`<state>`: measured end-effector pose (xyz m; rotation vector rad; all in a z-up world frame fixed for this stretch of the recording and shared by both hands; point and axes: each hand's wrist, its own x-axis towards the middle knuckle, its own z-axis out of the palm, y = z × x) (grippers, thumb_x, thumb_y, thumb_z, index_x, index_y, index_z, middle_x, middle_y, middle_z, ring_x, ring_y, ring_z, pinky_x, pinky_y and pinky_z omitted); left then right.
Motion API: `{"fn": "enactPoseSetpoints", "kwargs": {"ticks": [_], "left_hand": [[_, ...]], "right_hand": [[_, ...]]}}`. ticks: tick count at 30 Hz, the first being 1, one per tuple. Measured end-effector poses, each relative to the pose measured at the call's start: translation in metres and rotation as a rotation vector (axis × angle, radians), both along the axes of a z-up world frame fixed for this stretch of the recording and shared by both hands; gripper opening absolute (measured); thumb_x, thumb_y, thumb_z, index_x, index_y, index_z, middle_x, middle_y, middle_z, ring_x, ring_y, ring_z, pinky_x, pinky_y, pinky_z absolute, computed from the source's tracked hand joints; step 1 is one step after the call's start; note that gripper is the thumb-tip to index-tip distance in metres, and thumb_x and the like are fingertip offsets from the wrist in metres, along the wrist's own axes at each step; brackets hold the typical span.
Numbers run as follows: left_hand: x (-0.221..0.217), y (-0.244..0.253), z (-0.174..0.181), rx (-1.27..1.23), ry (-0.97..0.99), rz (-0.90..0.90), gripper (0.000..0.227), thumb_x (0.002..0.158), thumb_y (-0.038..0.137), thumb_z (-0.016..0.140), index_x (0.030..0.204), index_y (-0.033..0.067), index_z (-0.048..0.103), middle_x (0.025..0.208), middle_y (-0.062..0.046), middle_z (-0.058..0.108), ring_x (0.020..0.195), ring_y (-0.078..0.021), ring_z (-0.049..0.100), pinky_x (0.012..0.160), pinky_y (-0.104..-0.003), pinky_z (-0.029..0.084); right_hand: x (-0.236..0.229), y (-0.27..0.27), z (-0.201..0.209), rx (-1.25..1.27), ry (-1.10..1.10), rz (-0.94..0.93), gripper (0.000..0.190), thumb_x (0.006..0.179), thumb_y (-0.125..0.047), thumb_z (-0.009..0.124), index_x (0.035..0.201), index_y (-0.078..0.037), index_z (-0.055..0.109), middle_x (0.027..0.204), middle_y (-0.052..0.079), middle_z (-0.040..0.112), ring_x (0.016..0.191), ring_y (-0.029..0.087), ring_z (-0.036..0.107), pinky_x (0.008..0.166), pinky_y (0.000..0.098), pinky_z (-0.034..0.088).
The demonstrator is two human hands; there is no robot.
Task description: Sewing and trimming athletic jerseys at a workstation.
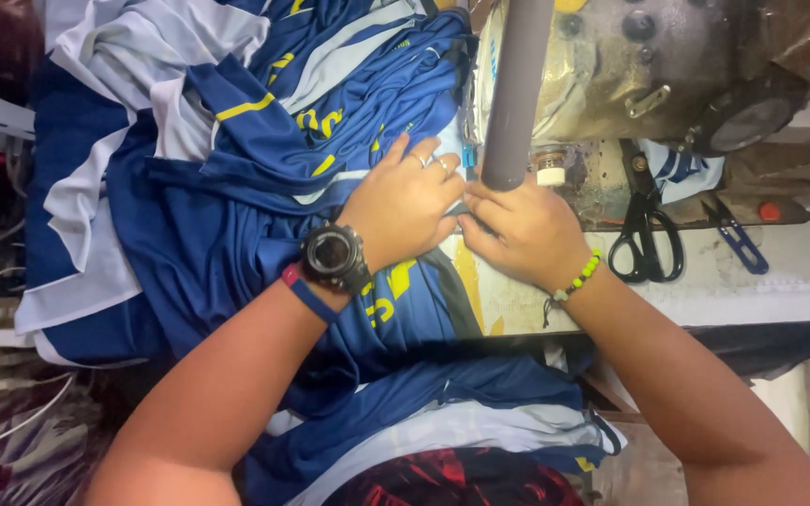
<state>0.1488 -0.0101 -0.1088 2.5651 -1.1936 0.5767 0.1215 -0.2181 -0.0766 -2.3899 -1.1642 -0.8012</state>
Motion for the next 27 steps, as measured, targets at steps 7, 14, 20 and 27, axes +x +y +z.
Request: {"fn": "enactPoseSetpoints", "kwargs": {"ticks": [7,14,20,27], "left_hand": [[-0.061,-0.028,0.070,0.007,-0.080,0.306,0.043,0.074,0.025,0.073,0.110,0.0004,0.076,0.134,-0.018,0.063,0.132,-0.0410,0.051,0.118,-0.065,0.027],[-0.128,0.004,0.057,0.163,-0.023,0.590,0.028,0.089,0.043,0.060,0.093,0.0162,0.063,0.090,-0.004,0.059,0.082,-0.0250,0.056,0.075,-0.045,0.043],[-0.092,0.129,0.077,0.402,-0.133,0.406,0.015,0.088,0.031,0.055,0.101,0.0258,0.060,0.093,0.000,0.059,0.090,-0.0249,0.057,0.090,-0.043,0.045],[-0.140,0.081,0.069,-0.092,0.157,0.003,0.036,0.078,-0.005,0.056,0.111,0.0027,0.064,0.106,-0.014,0.067,0.101,-0.0304,0.065,0.117,-0.051,0.044]], "right_hand": [[0.011,-0.005,-0.014,-0.080,-0.107,-0.150,0.020,0.092,-0.031,0.075,0.102,-0.015,0.078,0.103,0.007,0.071,0.086,0.032,0.068,0.071,0.0429,0.054],[0.002,0.006,0.007,-0.028,0.139,-0.208,0.021,0.089,-0.020,0.071,0.105,-0.009,0.079,0.094,0.012,0.064,0.081,0.032,0.065,0.062,0.0453,0.053],[-0.004,0.012,0.013,-0.043,0.107,-0.195,0.023,0.093,-0.017,0.066,0.105,-0.002,0.078,0.094,0.013,0.068,0.082,0.031,0.065,0.065,0.0456,0.052],[-0.011,0.024,0.014,0.143,0.105,0.292,0.030,0.103,-0.009,0.044,0.116,-0.007,0.071,0.100,0.015,0.069,0.089,0.037,0.066,0.081,0.0501,0.054]]}}
